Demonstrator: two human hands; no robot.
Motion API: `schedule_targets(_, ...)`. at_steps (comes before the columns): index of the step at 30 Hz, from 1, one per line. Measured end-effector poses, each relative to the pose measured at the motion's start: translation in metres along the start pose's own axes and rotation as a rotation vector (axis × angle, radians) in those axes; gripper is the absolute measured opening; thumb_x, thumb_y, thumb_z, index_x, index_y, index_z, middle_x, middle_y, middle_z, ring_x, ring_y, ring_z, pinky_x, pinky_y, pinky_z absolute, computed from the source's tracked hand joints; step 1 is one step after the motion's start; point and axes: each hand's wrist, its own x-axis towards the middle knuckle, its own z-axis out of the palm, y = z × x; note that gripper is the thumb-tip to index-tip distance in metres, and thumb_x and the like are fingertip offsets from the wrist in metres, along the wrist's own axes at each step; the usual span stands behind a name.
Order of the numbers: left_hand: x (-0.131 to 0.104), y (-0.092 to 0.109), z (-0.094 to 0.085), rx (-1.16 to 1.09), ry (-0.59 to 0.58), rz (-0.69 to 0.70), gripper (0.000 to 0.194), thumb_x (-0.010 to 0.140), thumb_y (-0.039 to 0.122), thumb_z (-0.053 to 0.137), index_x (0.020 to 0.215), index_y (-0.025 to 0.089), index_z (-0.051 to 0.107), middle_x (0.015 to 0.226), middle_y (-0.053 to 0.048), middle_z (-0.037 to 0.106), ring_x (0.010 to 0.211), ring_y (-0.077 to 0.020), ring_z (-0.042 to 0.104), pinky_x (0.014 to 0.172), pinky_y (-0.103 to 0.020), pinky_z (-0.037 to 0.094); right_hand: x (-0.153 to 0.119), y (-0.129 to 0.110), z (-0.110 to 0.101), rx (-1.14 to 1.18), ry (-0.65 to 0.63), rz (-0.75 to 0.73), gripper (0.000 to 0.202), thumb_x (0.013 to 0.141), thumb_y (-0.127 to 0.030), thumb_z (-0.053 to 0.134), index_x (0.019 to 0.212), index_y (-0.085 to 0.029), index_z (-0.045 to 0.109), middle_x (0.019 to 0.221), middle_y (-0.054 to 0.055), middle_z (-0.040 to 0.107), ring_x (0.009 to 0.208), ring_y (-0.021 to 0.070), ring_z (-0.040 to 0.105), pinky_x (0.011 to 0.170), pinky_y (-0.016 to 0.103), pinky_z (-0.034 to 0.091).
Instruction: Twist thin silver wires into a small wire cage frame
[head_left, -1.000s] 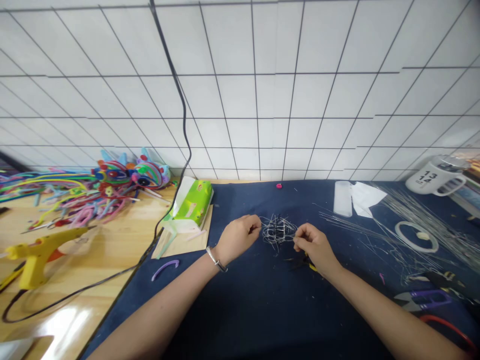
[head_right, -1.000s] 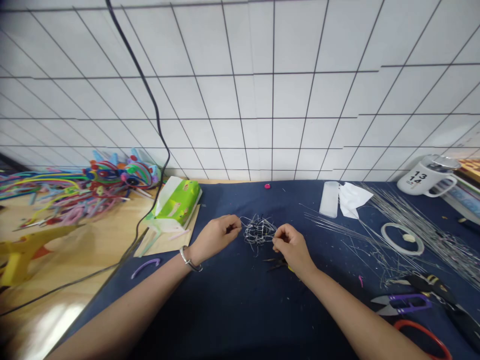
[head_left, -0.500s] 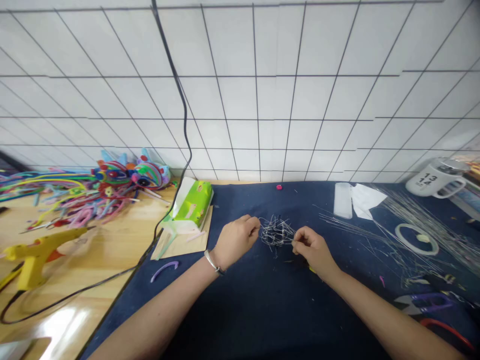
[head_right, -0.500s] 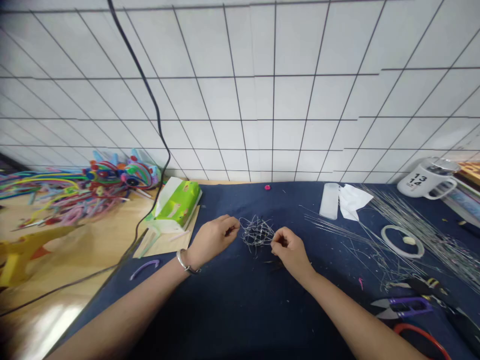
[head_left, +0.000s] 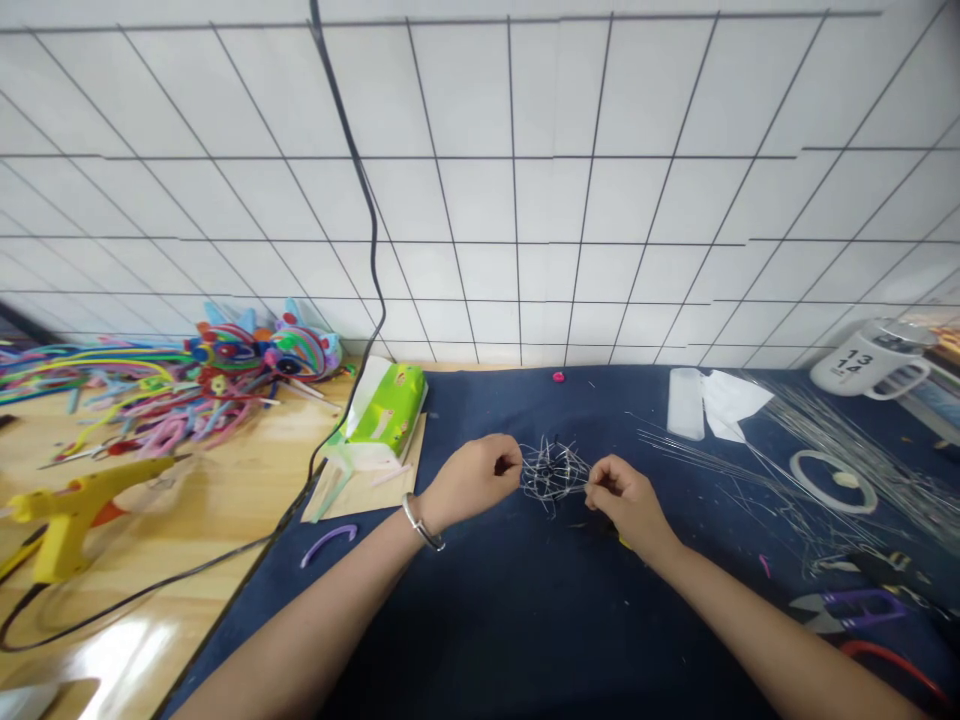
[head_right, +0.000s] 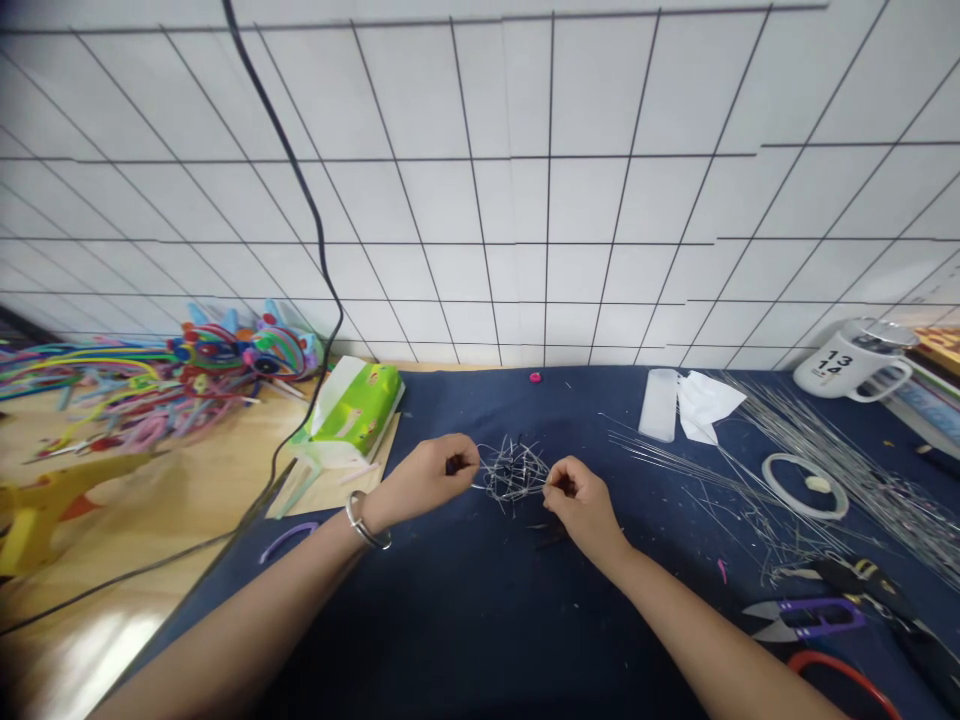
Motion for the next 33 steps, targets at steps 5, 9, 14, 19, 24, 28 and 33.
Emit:
schedule_targets(5, 0.006, -0.016, -0.003, -0.364, -0.054, -0.208, 0.026, 0.081, 0.039, 0.047, 0.067, 0.016, 0.050, 0.054, 0.003, 0.050, 0.049, -0.0095, 0.046, 0.048, -0.020, 0.037, -0.001, -0.002, 0.001, 0.006, -0.011, -0.025, 0.006, 0.073, -0.015, 0.054, 0.075, -0.020, 0.050, 0.064, -0.003, 0.054, 0.062, 0.0134, 0.056, 0.062, 0.026, 0.043)
schedule_targets(9, 0.007, -0.019, 0.007, -0.548, -0.014, -0.277, 0.029, 0.078, 0.045, 0.052, 0.077, 0.017, 0.051, 0.057, 0.003, 0.051, 0.049, -0.0092, 0.049, 0.044, -0.018, 0.038, -0.003, -0.004, 0.002, -0.037, -0.006, -0.032, 0.005, 0.072, -0.016, 0.055, 0.074, -0.020, 0.051, 0.067, -0.002, 0.056, 0.063, 0.0140, 0.057, 0.062, 0.026, 0.044)
schedule_targets(14, 0.007, -0.017, 0.020, -0.634, -0.138, -0.276, 0.024, 0.076, 0.039, 0.056, 0.085, 0.017, 0.054, 0.062, 0.002, 0.054, 0.049, -0.0082, 0.050, 0.042, -0.017, 0.037, -0.003, -0.004, 0.003, -0.075, -0.001, -0.049, 0.003, 0.073, -0.019, 0.055, 0.073, -0.020, 0.052, 0.068, -0.002, 0.056, 0.063, 0.0139, 0.055, 0.060, 0.026, 0.043)
schedule_targets(19, 0.008, -0.022, 0.021, -0.702, -0.053, -0.289, 0.017, 0.078, 0.033, 0.054, 0.079, 0.016, 0.053, 0.063, 0.002, 0.053, 0.049, -0.0063, 0.047, 0.045, -0.017, 0.037, 0.004, 0.003, -0.003, -0.167, 0.026, -0.085, 0.004, 0.071, -0.016, 0.053, 0.071, -0.020, 0.053, 0.067, -0.002, 0.055, 0.062, 0.0134, 0.052, 0.060, 0.025, 0.041)
schedule_targets(24, 0.008, -0.021, 0.018, -0.647, 0.152, -0.186, 0.010, 0.080, 0.026, 0.052, 0.077, 0.016, 0.052, 0.061, 0.004, 0.048, 0.052, -0.0065, 0.046, 0.052, -0.018, 0.039, 0.010, 0.007, -0.011, -0.369, 0.061, -0.194, 0.011, 0.067, -0.010, 0.049, 0.066, -0.020, 0.053, 0.068, -0.002, 0.053, 0.063, 0.0130, 0.048, 0.061, 0.025, 0.038)
schedule_targets(28, 0.007, -0.018, 0.018, -0.580, 0.172, -0.153, 0.009, 0.081, 0.026, 0.051, 0.079, 0.017, 0.053, 0.063, 0.004, 0.048, 0.055, -0.0073, 0.047, 0.054, -0.019, 0.038, 0.011, 0.005, -0.013, -0.358, 0.051, -0.148, 0.009, 0.069, -0.013, 0.049, 0.068, -0.020, 0.053, 0.066, -0.003, 0.052, 0.062, 0.0126, 0.048, 0.060, 0.025, 0.039)
schedule_targets(33, 0.004, -0.009, 0.017, -0.511, 0.140, -0.133, 0.011, 0.082, 0.027, 0.049, 0.081, 0.017, 0.053, 0.064, 0.003, 0.049, 0.057, -0.0081, 0.047, 0.055, -0.020, 0.038, 0.011, -0.003, -0.011, -0.115, -0.014, -0.031, 0.019, 0.075, -0.023, 0.052, 0.094, -0.020, 0.054, 0.085, 0.002, 0.059, 0.071, 0.0136, 0.056, 0.067, 0.027, 0.045)
